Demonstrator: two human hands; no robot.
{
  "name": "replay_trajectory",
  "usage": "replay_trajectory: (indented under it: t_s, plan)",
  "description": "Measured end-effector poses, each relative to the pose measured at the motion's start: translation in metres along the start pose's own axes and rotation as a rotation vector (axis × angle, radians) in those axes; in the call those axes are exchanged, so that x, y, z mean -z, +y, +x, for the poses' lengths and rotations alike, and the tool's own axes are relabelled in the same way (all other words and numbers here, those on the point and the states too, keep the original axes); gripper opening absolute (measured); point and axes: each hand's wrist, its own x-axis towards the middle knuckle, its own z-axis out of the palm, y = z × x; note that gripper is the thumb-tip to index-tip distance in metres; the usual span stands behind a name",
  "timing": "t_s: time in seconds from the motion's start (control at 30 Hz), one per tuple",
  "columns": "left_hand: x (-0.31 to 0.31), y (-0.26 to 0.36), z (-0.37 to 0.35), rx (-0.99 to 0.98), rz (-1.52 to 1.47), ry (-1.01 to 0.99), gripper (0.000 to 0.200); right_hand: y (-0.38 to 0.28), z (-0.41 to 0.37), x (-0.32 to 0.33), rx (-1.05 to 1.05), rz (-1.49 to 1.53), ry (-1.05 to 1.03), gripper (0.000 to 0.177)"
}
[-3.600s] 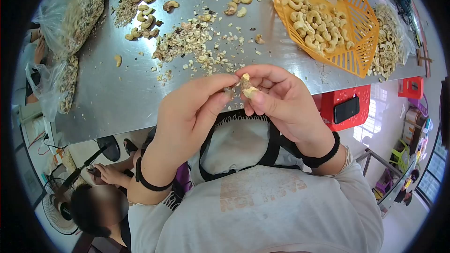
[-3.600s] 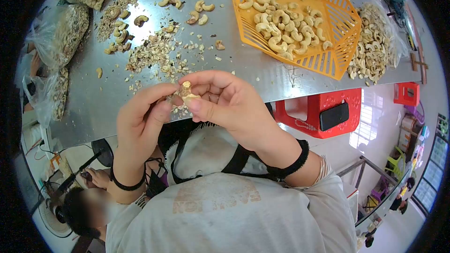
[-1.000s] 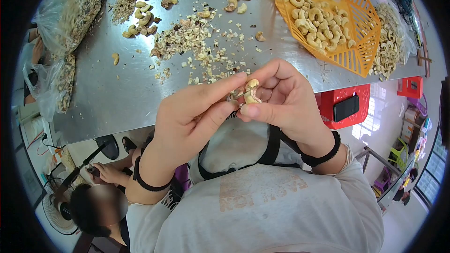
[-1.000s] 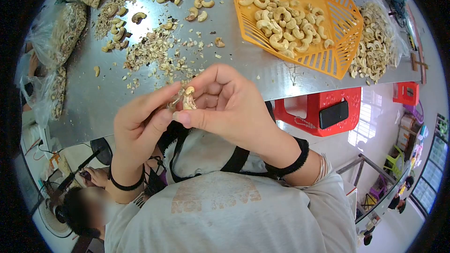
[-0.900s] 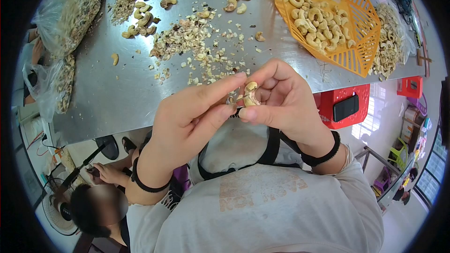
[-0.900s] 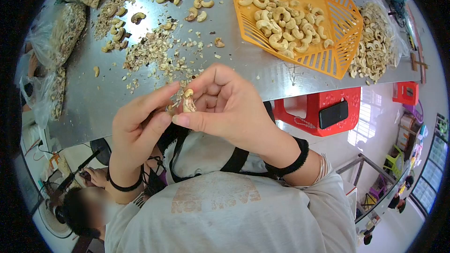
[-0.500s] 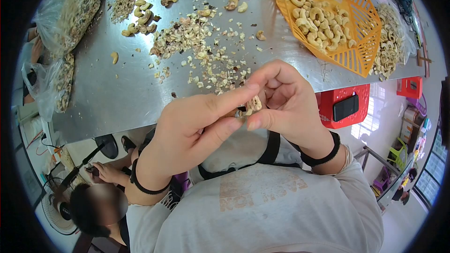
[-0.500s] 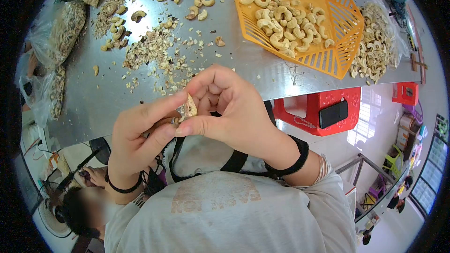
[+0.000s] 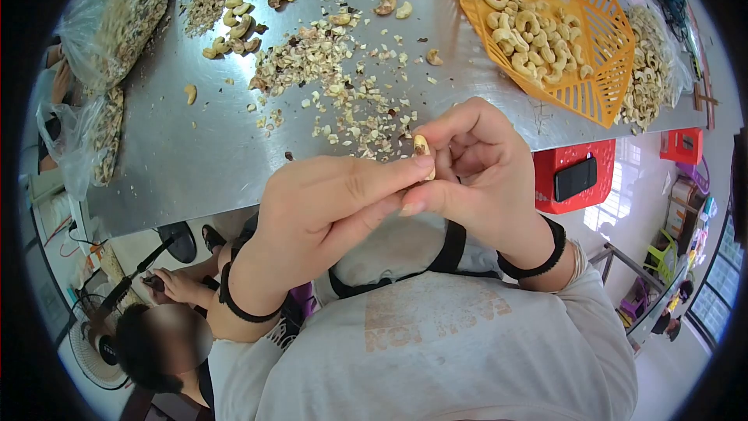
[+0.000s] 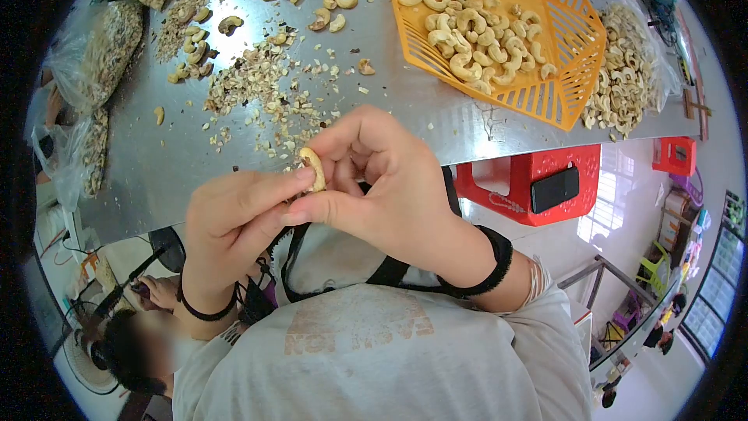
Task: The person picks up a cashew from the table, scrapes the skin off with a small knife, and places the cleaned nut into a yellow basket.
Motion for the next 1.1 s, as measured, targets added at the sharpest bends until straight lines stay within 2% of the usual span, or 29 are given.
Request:
replay_trajectory:
  t_s: [0.1, 0.17, 0.3, 0.37, 0.5, 0.57, 0.6, 0.67, 1.0, 1.1]
  plan:
    - [-0.001, -0.004, -0.003, 0.019, -0.096, 0.013, 0.030, -0.001, 0.002, -0.002, -0.021, 0.090, -0.020, 0.036]
    - [-0.002, -0.006, -0.009, 0.228, -0.440, 0.032, 0.029, -0.008, 0.004, -0.006, -0.139, 0.321, 0.015, 0.038]
    - [-0.005, -0.003, -0.009, 0.315, -0.652, 0.021, 0.030, -0.005, 0.003, 0.001, -0.175, 0.364, -0.057, 0.037]
    - [-0.003, 0.002, -0.007, 0.321, -0.627, 0.021, 0.029, -0.004, 0.003, 0.002, -0.099, 0.288, -0.078, 0.033]
    - [0.001, 0.000, -0.005, 0.332, -0.568, -0.019, 0.031, -0.003, 0.001, 0.000, -0.095, 0.320, -0.048, 0.033]
    - [-0.001, -0.004, -0.004, 0.123, -0.283, 0.009, 0.032, -0.002, 0.001, 0.000, -0.048, 0.203, -0.025, 0.033]
    - [-0.001, -0.005, -0.004, 0.123, -0.283, 0.009, 0.032, -0.003, 0.001, 0.000, -0.048, 0.203, -0.025, 0.033]
    - [-0.002, -0.006, -0.003, -0.010, -0.105, 0.065, 0.034, -0.004, 0.002, -0.002, 0.023, 0.097, 0.003, 0.033]
    - [-0.019, -0.007, -0.004, -0.079, 0.099, 0.311, 0.032, 0.002, 0.003, -0.011, 0.110, 0.019, 0.121, 0.033]
    - [-0.021, -0.005, -0.007, 0.009, 0.067, 0.309, 0.031, 0.002, 0.002, -0.012, 0.113, 0.017, 0.148, 0.033]
